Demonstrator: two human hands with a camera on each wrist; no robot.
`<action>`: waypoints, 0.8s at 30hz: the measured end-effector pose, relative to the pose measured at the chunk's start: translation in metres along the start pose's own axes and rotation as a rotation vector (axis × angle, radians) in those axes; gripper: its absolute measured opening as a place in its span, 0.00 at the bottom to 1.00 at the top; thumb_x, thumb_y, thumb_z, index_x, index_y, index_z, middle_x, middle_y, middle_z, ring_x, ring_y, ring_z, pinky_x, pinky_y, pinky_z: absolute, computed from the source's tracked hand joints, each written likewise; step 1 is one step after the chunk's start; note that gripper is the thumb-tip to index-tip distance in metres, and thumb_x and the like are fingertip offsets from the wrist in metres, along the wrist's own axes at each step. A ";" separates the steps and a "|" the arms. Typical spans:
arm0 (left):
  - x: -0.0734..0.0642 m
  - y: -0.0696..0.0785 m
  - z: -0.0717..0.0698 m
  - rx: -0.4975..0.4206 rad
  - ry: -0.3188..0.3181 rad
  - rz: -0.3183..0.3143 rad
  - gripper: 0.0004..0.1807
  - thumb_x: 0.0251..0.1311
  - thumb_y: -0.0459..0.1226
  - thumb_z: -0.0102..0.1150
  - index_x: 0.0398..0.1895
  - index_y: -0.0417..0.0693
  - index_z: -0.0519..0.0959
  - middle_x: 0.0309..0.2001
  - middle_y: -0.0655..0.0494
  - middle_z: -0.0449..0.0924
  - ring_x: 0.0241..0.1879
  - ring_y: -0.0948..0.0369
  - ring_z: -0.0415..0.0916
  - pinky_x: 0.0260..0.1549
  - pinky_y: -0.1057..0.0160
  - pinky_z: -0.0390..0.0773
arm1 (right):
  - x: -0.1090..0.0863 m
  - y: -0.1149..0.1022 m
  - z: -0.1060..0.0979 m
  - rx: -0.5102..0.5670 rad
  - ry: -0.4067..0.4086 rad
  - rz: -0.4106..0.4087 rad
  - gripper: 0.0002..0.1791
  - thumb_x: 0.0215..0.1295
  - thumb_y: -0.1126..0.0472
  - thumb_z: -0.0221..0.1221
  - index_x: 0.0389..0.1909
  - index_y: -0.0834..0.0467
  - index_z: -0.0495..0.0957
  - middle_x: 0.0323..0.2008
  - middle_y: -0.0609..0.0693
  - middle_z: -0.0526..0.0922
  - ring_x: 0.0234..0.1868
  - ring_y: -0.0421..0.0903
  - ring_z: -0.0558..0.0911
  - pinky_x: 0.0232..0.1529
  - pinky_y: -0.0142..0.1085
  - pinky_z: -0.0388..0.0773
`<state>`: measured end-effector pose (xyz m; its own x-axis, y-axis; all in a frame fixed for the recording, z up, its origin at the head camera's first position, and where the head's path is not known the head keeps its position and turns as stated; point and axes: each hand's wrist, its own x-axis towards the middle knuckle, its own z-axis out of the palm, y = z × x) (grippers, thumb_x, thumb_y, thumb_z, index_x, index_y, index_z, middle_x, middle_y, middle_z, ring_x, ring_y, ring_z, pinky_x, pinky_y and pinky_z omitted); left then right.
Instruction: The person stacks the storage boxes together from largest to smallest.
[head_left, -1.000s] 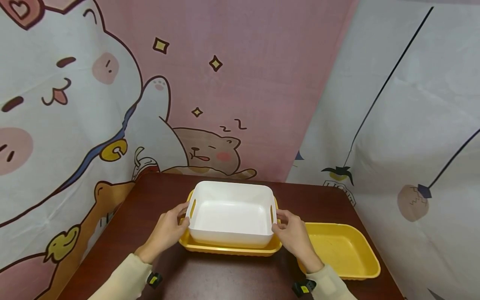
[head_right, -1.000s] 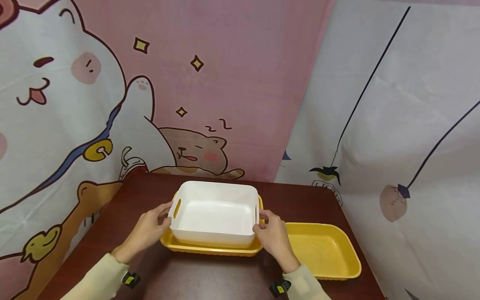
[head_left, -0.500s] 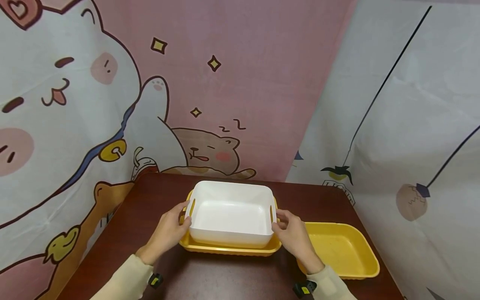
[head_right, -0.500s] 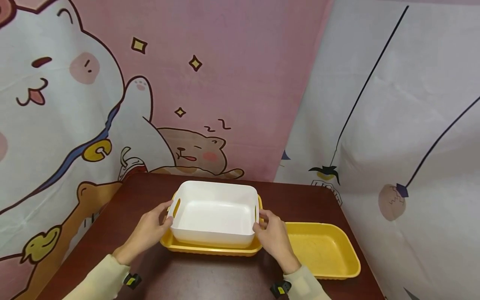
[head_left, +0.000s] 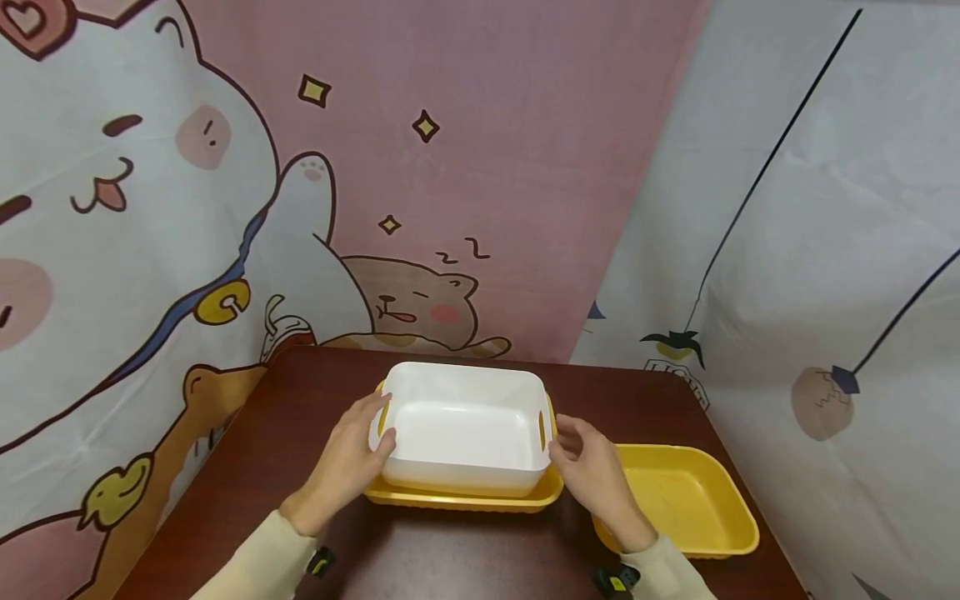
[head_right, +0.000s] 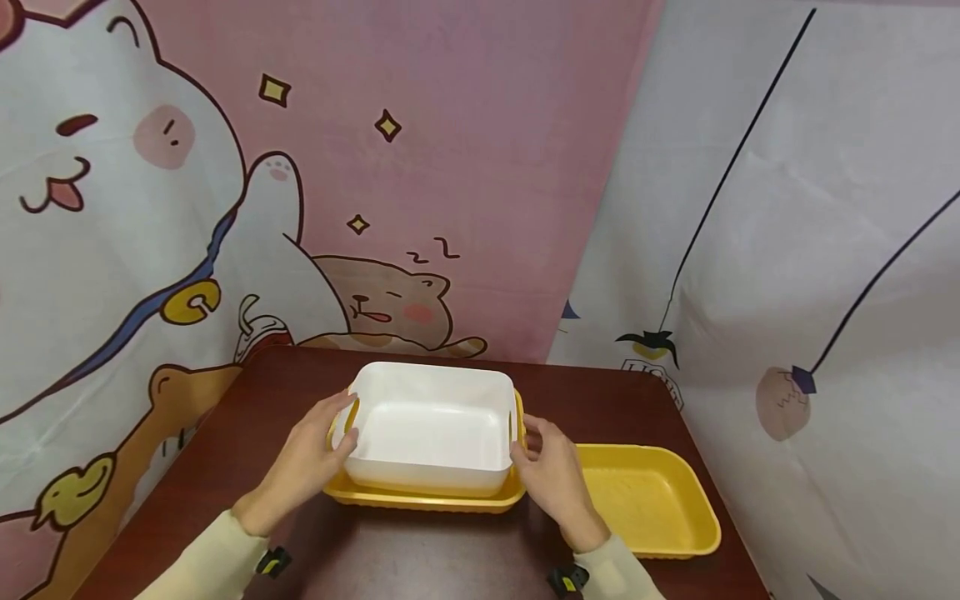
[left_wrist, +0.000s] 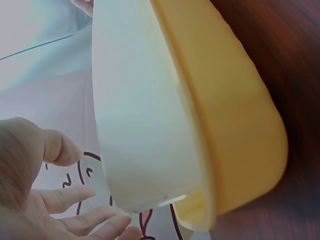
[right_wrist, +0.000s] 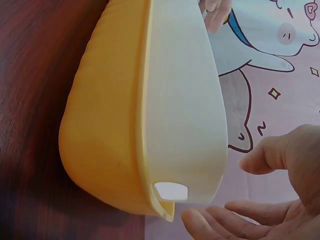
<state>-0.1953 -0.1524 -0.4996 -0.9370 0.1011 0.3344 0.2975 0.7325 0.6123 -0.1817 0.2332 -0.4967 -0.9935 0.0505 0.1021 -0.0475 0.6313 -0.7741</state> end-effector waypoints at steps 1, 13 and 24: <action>0.000 0.002 0.001 0.004 0.001 0.001 0.33 0.76 0.34 0.72 0.82 0.37 0.79 0.82 0.31 0.76 0.80 0.31 0.76 0.79 0.26 0.76 | 0.000 0.000 -0.001 -0.001 -0.003 -0.006 0.30 0.82 0.62 0.70 0.80 0.64 0.79 0.71 0.63 0.89 0.65 0.59 0.93 0.64 0.50 0.93; -0.001 0.032 0.014 0.013 0.032 0.088 0.32 0.75 0.37 0.73 0.80 0.41 0.82 0.82 0.37 0.78 0.80 0.35 0.78 0.78 0.30 0.79 | -0.001 0.007 -0.013 -0.097 0.055 -0.070 0.29 0.82 0.62 0.70 0.79 0.63 0.81 0.73 0.64 0.86 0.67 0.62 0.91 0.69 0.59 0.90; -0.002 0.061 0.026 -0.030 -0.004 0.146 0.31 0.77 0.39 0.72 0.80 0.43 0.82 0.83 0.41 0.78 0.81 0.38 0.77 0.80 0.32 0.78 | 0.001 0.019 -0.028 -0.148 0.056 -0.077 0.29 0.83 0.61 0.69 0.80 0.62 0.80 0.75 0.66 0.85 0.70 0.65 0.89 0.72 0.62 0.87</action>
<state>-0.1800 -0.0901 -0.4818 -0.8843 0.2075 0.4184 0.4356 0.6896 0.5786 -0.1804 0.2668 -0.4938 -0.9800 0.0382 0.1952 -0.1030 0.7420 -0.6625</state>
